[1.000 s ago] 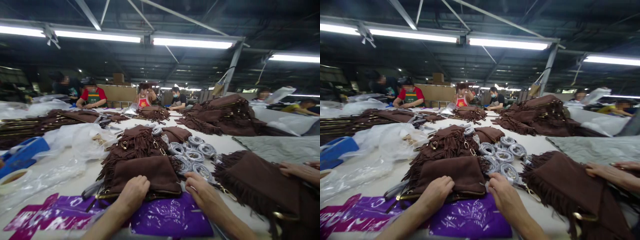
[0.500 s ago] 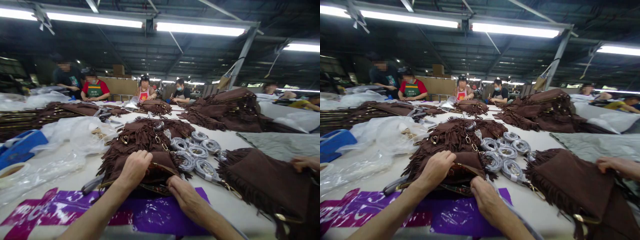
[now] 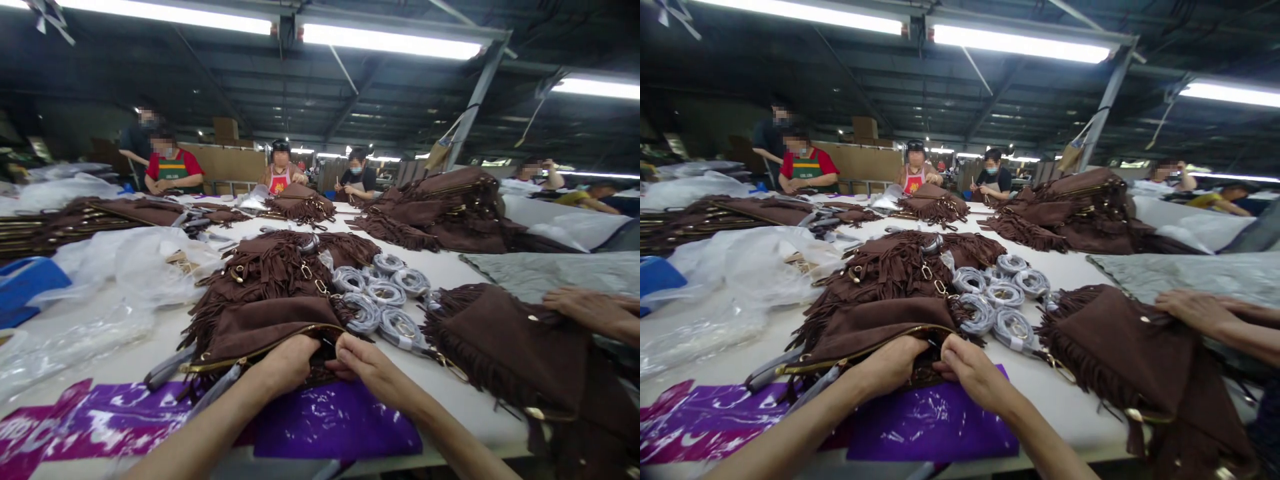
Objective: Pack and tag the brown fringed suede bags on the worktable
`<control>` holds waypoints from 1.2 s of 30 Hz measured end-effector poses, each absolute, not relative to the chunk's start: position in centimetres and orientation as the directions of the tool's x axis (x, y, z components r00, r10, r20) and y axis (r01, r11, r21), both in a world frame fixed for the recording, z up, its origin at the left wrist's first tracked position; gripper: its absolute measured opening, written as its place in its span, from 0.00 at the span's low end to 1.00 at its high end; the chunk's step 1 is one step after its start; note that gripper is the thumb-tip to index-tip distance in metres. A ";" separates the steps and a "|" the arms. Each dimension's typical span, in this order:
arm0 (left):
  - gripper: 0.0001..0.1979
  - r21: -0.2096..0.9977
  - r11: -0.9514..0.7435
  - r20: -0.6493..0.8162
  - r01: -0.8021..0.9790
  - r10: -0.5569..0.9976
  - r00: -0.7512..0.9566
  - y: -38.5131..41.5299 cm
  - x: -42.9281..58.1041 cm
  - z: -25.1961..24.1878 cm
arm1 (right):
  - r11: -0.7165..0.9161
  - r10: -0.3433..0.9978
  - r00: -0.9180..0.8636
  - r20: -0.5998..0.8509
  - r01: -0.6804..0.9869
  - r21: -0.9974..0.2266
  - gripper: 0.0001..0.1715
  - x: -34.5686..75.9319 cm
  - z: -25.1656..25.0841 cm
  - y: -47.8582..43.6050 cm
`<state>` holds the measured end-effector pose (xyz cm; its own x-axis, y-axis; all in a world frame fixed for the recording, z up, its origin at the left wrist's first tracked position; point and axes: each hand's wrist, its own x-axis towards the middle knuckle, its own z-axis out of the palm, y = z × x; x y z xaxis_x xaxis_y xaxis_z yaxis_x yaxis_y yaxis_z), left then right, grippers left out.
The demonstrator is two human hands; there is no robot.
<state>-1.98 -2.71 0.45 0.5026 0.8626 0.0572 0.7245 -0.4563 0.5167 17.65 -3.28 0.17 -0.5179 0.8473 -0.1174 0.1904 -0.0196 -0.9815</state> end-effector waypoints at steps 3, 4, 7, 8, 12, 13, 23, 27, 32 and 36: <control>0.23 0.573 -0.420 0.057 0.704 0.877 0.477 -2.0 -1.4 0.0 | -0.063 0.867 -0.477 -0.141 0.176 -0.982 0.26 17.7 0.0 -2.9; 0.23 0.584 -0.408 0.056 0.701 0.883 0.467 -1.9 -1.2 -0.2 | -0.055 0.881 -0.454 -0.134 0.183 -0.982 0.25 17.7 -0.1 -2.7; 0.25 0.618 -0.369 0.060 0.694 0.903 0.426 -1.4 -0.8 -0.7 | -0.021 0.911 -0.399 -0.106 0.212 -0.977 0.21 17.7 -0.2 -2.3; 0.26 0.627 -0.358 0.064 0.692 0.909 0.413 -1.3 -0.8 -0.8 | -0.022 0.913 -0.393 -0.108 0.216 -0.976 0.20 17.8 -0.2 -2.2; 0.22 0.648 -0.346 0.056 0.678 0.910 0.411 -0.6 -0.8 -0.6 | -0.057 0.899 -0.414 -0.143 0.214 -0.975 0.21 18.0 0.1 -1.8; 0.22 0.650 -0.342 0.052 0.678 0.911 0.410 -0.5 -0.8 -0.6 | -0.061 0.893 -0.425 -0.150 0.214 -0.975 0.22 18.0 0.2 -1.8; 0.23 0.677 -0.256 0.036 0.690 0.948 0.316 -1.0 -0.3 -1.5 | 0.277 0.938 -0.343 0.049 0.657 -0.702 0.09 17.0 0.4 -1.3; 0.23 0.715 -0.280 0.079 0.640 0.943 0.324 -0.8 -0.3 -1.9 | 0.332 0.939 -0.328 0.101 0.795 -0.507 0.11 16.3 0.7 -1.3; 0.24 0.763 -0.299 0.101 0.573 0.931 0.351 -0.4 -0.3 -1.8 | 0.335 0.940 -0.335 0.062 0.876 -0.348 0.12 15.4 1.0 -1.0; 0.25 0.777 -0.300 0.099 0.553 0.927 0.363 -0.2 -0.4 -2.2 | 0.298 0.953 -0.300 0.034 0.917 -0.264 0.13 14.6 1.1 -0.9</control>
